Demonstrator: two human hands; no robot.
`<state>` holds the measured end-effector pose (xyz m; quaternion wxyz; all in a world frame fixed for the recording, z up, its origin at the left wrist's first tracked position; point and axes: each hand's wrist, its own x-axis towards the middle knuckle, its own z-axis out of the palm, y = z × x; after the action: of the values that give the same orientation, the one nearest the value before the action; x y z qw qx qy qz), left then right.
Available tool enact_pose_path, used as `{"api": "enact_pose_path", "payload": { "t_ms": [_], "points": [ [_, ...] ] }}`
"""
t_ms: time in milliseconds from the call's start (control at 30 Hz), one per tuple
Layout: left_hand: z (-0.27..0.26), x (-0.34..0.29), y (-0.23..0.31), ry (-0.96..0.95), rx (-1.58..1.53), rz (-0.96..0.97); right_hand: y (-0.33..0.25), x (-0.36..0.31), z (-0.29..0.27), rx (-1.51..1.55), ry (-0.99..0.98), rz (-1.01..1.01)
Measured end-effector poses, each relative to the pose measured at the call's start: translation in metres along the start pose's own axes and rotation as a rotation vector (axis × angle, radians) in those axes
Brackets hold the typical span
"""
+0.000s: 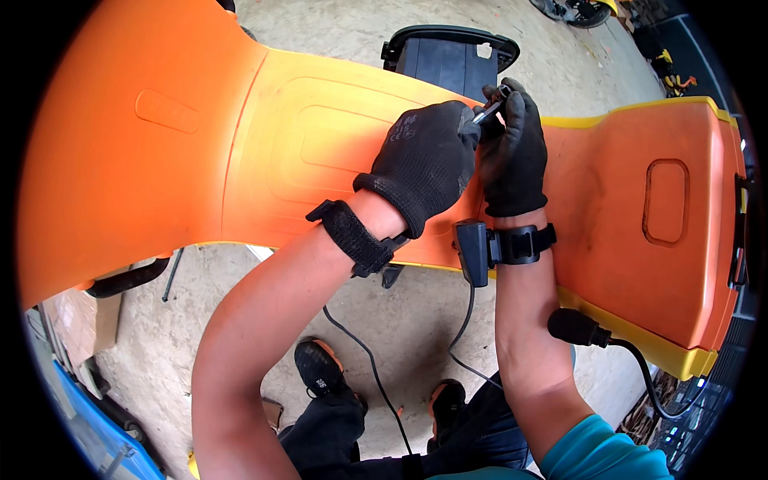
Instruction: The person uses a screwdriver to tighten screws on the footboard and internal components of an orange electric scooter.
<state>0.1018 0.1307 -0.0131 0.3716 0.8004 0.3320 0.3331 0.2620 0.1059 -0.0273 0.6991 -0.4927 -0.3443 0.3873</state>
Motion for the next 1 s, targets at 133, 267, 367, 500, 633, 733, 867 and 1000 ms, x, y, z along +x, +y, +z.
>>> {"api": "enact_pose_path", "payload": {
  "t_ms": [133, 267, 367, 500, 633, 733, 867, 1000],
  "points": [
    [0.002, -0.006, -0.01, 0.043, 0.008, 0.039, 0.0, -0.001, 0.005, 0.016, 0.025, 0.025],
    [0.001, -0.003, -0.01, -0.014, -0.011, -0.02, -0.003, -0.004, 0.008, -0.02, 0.04, 0.016],
    [0.002, -0.006, -0.014, 0.03, 0.015, 0.07, -0.003, -0.003, 0.007, -0.021, 0.024, 0.005],
    [-0.003, -0.008, -0.009, 0.043, -0.011, 0.058, -0.001, -0.002, 0.006, 0.004, 0.028, 0.009],
    [-0.003, -0.003, -0.003, 0.033, -0.113, 0.014, 0.0, -0.002, 0.003, -0.004, 0.009, -0.018],
    [-0.001, 0.001, 0.001, -0.006, -0.129, -0.101, -0.001, -0.002, 0.002, -0.038, 0.003, -0.038],
    [0.005, 0.0, -0.007, 0.092, -0.03, 0.105, -0.002, -0.003, 0.007, -0.039, 0.021, -0.014],
    [0.003, 0.006, 0.005, 0.03, -0.21, -0.047, 0.001, -0.005, 0.009, -0.072, 0.05, -0.082]
  ]
}}
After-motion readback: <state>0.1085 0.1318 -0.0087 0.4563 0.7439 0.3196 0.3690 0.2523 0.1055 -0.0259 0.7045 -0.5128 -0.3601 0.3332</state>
